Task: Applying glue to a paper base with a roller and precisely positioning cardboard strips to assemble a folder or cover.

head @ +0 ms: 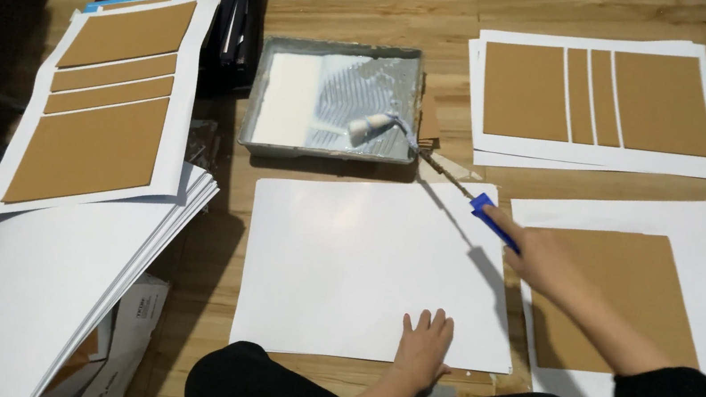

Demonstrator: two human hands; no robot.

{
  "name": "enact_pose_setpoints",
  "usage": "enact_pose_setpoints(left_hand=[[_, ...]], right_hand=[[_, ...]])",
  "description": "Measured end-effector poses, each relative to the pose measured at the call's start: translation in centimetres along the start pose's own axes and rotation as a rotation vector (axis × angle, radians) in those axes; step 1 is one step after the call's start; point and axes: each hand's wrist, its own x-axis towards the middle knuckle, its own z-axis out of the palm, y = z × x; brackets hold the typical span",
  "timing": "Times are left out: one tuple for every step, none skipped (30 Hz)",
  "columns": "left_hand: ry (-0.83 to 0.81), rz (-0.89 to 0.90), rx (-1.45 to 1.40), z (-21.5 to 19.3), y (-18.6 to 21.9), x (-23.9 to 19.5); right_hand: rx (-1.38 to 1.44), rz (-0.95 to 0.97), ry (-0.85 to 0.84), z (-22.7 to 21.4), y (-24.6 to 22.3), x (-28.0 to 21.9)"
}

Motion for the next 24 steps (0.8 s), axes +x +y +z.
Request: enact_pose_setpoints(left_hand=[[-0.007,-0.002,0.007,-0.6,0.1,-0.2],[-0.003,0.005,0.008,0.1,0.1,-0.1],[0.022,-0.005,0.022,0.8,0.2,0.1],[0.045,-0.014,0.039,1.5,0.2,0.2],[0.049,-0.006,0.042,1.8,0.3,0.4],[0.007,-0.029,0.029,2.0,0.3,0.5],[-0.036,-0.053,0.017,2.2,0.4,0.8],[-0.041,-0.036,0.026,0.9,0.3,0.3],[-0.085,-0.031,-0.021,-0.4,0.1,0.0],[-0.136,-0.015,-0.073,-1.5,0.4,-0.5],[-0.148,0.011,-0.071,-1.6,0.1,-0.5],[-0.174,0.006,-0.078,-1.6,-0.2,-0.4],[-0.2,0.001,-0.085,-1.5,-0.5,-0.2],[-0.209,0.025,-0.088,-1.3,-0.2,-0.1],[-0.152,0.01,-0.053,-1.0,0.0,0.0],[-0.099,-0.01,-0.023,-0.4,0.3,-0.1],[-0.111,0.009,-0.032,0.7,0.8,0.8],[0.086,0.076,0.02,1.9,1.4,1.6],[0.284,0.143,0.067,3.0,1.9,2.4],[0.271,0.158,0.057,3.0,3.1,2.8],[0.253,0.26,0.048,2.9,4.2,3.3],[0.244,0.359,0.044,2.6,5.2,4.0],[0.24,0.37,0.039,2.9,5.9,4.5],[0.22,0.462,0.078,3.3,6.5,4.9]], right_hand=[[-0.163,-0.036,0.078,1.5,-0.2,-0.2],[-0.166,-0.029,0.082,3.2,-0.8,0.8],[-0.216,-0.057,0.178,4.8,-1.4,1.9],[-0.264,-0.084,0.275,6.5,-2.0,3.0],[-0.265,-0.076,0.28,5.6,-3.3,3.3],[-0.126,-0.03,0.21,4.8,-4.6,3.5],[0.014,0.015,0.14,3.9,-5.8,3.9],[0.023,0.032,0.143,3.3,-5.0,3.4],[0.579,0.047,0.075,2.8,-4.2,3.1],[1.133,0.067,0.006,2.5,-3.0,2.3],[1.142,0.094,0.018,1.7,-1.8,-0.7],[1.216,0.062,0.035,1.0,-0.5,-3.7],[1.29,0.029,0.055,0.2,0.6,-6.6],[1.291,0.054,0.066,-0.3,2.6,-10.1],[1.188,0.118,0.144,-0.8,4.5,-13.6],[1.082,0.181,0.209,-1.1,6.2,-17.2],[1.079,0.207,0.21,-1.4,7.6,-20.2],[0.82,0.345,0.18,-1.6,8.9,-23.3],[0.556,0.471,0.143,-1.9,10.1,-26.4],[0.556,0.492,0.136,-0.9,10.6,-28.7],[0.285,0.603,0.0,0.1,11.1,-31.0],[0.02,0.697,-0.12,0.9,11.6,-33.1],[0.02,0.71,-0.124,2.6,12.4,-34.8],[0.014,0.675,-0.116,4.3,13.2,-36.5]])
